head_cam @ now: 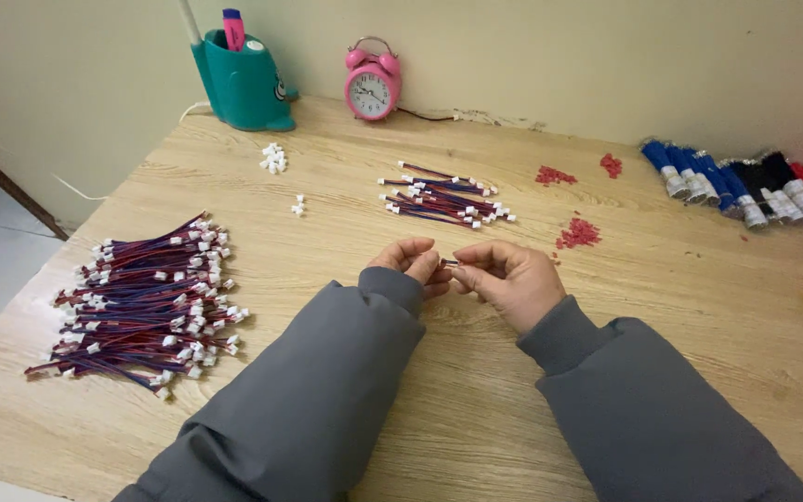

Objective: Attaching small plastic connectors to the ends of wire harnesses on a wooden table.

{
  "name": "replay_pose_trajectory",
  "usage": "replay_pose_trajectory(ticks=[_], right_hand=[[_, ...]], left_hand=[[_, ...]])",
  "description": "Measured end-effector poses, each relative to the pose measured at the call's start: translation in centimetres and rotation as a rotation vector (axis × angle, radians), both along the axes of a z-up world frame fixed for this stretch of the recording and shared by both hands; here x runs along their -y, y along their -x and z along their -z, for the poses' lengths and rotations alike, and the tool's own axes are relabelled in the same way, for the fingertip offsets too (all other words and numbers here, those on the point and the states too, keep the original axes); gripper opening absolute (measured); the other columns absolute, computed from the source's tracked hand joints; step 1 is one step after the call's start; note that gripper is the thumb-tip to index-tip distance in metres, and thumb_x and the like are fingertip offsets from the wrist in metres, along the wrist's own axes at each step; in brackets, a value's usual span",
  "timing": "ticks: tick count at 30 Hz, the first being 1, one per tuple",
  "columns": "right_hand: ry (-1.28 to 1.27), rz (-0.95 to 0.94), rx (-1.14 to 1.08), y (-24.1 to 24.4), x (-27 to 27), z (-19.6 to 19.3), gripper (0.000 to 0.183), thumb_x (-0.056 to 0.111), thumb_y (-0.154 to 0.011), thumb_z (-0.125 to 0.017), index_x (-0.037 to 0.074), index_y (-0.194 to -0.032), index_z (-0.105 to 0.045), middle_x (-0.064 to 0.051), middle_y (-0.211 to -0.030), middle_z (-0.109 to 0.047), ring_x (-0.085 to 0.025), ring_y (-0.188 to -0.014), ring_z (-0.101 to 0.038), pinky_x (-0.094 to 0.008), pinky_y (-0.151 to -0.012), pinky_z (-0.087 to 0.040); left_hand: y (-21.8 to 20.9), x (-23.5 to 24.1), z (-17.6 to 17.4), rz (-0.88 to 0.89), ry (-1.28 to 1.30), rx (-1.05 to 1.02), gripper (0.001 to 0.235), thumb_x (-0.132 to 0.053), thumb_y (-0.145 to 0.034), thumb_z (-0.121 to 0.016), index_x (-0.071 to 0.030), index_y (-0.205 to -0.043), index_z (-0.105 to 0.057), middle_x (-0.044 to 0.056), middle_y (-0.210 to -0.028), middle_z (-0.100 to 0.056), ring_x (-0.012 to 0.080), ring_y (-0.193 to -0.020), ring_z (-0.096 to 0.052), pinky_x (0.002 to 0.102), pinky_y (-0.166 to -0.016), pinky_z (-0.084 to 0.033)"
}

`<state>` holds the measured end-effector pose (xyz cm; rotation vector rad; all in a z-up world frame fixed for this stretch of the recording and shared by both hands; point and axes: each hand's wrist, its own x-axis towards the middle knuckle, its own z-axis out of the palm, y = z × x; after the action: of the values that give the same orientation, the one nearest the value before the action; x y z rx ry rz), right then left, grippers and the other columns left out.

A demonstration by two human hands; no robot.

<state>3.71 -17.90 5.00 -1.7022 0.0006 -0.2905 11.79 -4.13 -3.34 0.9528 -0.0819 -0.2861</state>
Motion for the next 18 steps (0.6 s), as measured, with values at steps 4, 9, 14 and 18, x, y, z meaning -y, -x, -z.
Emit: replay_pose_trajectory(ticks=[4,9,14,18], right_hand=[[0.192,0.061,0.093,1.0,-0.5,-2.0,0.02,0.002,-0.077,-0.079,0.005,-0.096,-0.075,-0.008,-0.072,-0.071,-0.01,-0.06,-0.066,-0.02,-0.051,-0.055],[0.676,0.162,0.236,1.0,-0.3,-1.9,0.018,0.013,-0.076,-0.08,0.022,-0.092,-0.079,0.003,-0.075,-0.064,-0.008,-0.057,-0.061,-0.018,-0.049,-0.047],[0.723,0.158,0.279,1.1,-0.3,-1.3,0.015,0.015,-0.078,-0.08,0.024,-0.091,-0.079,0.001,-0.076,-0.063,-0.014,-0.063,-0.06,-0.024,-0.056,-0.049],[0.72,0.139,0.4,0.5,0.2,-1.3,0.012,0.023,-0.079,-0.081,0.028,-0.089,-0.079,0.002,-0.078,-0.063,-0.02,-0.075,-0.061,-0.029,-0.069,-0.049]], left_hand=[[1.3,-0.1,-1.3,0.004,0.015,-0.036,0.027,-0.007,-0.089,-0.07,-0.003,-0.113,-0.06,0.02,-0.086,-0.067,0.0314,-0.078,-0.072,0.044,-0.068,-0.066],[2.2,0.2,-1.5,0.02,-0.002,-0.009,0.032,-0.007,-0.087,-0.073,-0.005,-0.115,-0.06,0.017,-0.086,-0.069,0.0282,-0.08,-0.072,0.04,-0.071,-0.066],[1.7,0.5,-0.1,0.042,-0.003,0.018,0.032,-0.007,-0.087,-0.074,-0.005,-0.115,-0.06,0.016,-0.086,-0.07,0.0277,-0.081,-0.073,0.041,-0.071,-0.066],[1.6,0.3,0.2,0.056,0.022,0.023,0.032,-0.007,-0.088,-0.072,-0.004,-0.117,-0.059,0.017,-0.088,-0.071,0.0268,-0.082,-0.072,0.042,-0.073,-0.065]])
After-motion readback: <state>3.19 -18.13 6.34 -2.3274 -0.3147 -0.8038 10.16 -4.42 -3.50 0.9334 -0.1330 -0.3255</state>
